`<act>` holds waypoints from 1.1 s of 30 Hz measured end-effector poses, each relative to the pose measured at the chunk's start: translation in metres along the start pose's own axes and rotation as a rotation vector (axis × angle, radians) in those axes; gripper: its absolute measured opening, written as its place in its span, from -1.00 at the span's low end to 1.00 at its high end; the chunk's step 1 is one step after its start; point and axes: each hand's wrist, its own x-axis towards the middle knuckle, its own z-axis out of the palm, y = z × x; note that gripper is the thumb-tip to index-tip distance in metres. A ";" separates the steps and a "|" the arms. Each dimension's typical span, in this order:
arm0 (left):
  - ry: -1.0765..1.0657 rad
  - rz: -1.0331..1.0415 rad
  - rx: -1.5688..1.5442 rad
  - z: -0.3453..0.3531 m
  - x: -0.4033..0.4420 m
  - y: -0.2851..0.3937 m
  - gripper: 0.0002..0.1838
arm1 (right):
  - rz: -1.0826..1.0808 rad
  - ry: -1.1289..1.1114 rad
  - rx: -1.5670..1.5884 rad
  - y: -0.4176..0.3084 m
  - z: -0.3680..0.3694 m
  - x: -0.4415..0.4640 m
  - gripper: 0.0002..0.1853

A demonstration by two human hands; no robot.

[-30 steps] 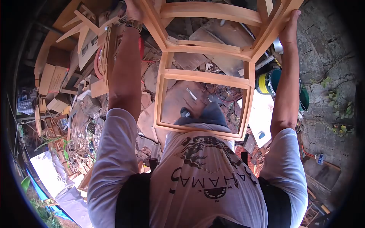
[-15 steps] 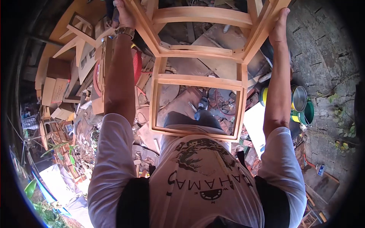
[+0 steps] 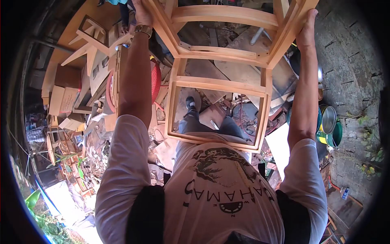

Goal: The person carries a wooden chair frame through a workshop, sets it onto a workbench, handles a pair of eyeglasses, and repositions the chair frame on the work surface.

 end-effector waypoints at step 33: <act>0.155 0.003 -0.129 -0.200 0.168 -0.089 0.04 | 0.094 -0.065 -0.247 0.091 0.237 0.111 -0.08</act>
